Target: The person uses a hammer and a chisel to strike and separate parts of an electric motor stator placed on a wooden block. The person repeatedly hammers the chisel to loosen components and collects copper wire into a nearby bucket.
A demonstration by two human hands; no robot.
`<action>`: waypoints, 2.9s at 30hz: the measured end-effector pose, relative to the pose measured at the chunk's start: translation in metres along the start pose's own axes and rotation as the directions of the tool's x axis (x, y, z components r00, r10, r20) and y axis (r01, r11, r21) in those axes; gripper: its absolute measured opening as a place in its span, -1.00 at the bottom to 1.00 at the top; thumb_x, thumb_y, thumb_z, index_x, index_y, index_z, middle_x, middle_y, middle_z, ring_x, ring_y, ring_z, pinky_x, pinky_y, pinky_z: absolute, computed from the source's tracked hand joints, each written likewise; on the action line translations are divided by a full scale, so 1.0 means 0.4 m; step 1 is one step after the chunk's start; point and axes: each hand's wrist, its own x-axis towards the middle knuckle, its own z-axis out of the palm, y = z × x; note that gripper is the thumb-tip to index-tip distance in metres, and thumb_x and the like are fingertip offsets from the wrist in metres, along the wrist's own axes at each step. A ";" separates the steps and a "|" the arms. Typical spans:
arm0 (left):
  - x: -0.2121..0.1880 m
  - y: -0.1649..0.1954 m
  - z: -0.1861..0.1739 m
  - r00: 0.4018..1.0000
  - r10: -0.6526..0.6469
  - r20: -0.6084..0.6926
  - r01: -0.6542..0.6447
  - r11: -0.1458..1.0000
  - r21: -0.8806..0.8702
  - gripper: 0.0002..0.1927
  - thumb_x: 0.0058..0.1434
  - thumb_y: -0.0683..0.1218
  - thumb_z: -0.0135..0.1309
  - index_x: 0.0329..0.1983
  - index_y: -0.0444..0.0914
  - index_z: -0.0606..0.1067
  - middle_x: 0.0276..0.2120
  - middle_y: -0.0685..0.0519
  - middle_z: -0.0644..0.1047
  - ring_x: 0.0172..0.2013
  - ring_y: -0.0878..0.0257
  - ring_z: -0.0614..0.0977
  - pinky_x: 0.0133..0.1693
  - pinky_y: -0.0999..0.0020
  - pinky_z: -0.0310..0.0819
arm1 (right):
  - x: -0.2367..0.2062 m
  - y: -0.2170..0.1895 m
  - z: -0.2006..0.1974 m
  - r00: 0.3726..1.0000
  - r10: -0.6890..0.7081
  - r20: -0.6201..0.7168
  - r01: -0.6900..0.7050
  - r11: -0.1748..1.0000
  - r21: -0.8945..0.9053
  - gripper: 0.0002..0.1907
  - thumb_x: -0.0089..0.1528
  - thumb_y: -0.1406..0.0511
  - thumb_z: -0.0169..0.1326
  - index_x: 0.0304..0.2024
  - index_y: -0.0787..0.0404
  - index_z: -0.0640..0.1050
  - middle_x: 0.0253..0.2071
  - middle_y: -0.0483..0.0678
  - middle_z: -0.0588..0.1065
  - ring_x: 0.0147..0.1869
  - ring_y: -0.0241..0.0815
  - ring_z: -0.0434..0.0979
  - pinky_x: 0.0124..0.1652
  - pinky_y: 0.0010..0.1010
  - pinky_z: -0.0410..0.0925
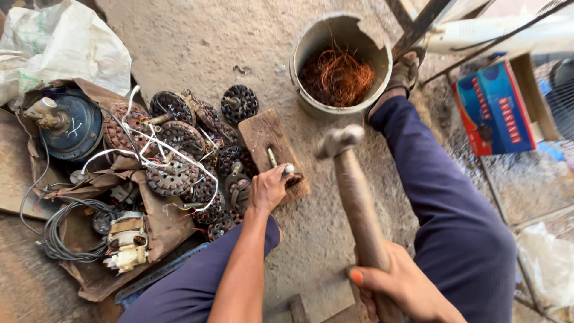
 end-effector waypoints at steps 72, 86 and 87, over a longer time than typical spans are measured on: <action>0.046 0.021 -0.039 0.978 -0.192 0.086 0.193 0.981 -0.006 -0.65 0.23 0.15 0.22 -0.22 -0.22 0.68 -0.58 -0.30 0.51 -0.48 -0.25 0.59 -0.43 -0.06 0.40 | 0.086 -0.009 0.023 0.941 0.274 -0.200 -0.247 0.957 0.152 -0.75 0.08 0.38 0.08 -0.22 0.28 0.34 -0.59 0.03 0.40 -0.67 -0.11 0.41 -0.66 -0.18 0.36; 0.006 -0.006 0.015 0.997 0.042 0.057 -0.049 0.993 0.110 -0.67 0.31 0.09 0.14 -0.07 -0.24 0.61 -0.28 -0.21 0.63 -0.30 -0.22 0.66 -0.31 -0.02 0.56 | -0.091 -0.112 0.062 0.938 -0.335 -0.086 0.299 0.909 -0.290 -0.75 -0.06 0.30 0.29 -0.41 0.23 0.51 -0.55 -0.15 0.50 -0.42 -0.34 0.45 -0.43 -0.42 0.39; 0.005 -0.004 0.015 0.997 0.058 0.054 -0.064 0.991 0.119 -0.67 0.34 0.09 0.14 -0.05 -0.24 0.60 -0.26 -0.19 0.63 -0.30 -0.19 0.68 -0.30 0.00 0.58 | -0.052 -0.109 0.077 0.886 -0.452 -0.105 0.366 0.819 -0.442 -0.79 -0.01 0.29 0.27 -0.42 0.22 0.51 -0.56 -0.15 0.50 -0.47 -0.34 0.48 -0.44 -0.44 0.40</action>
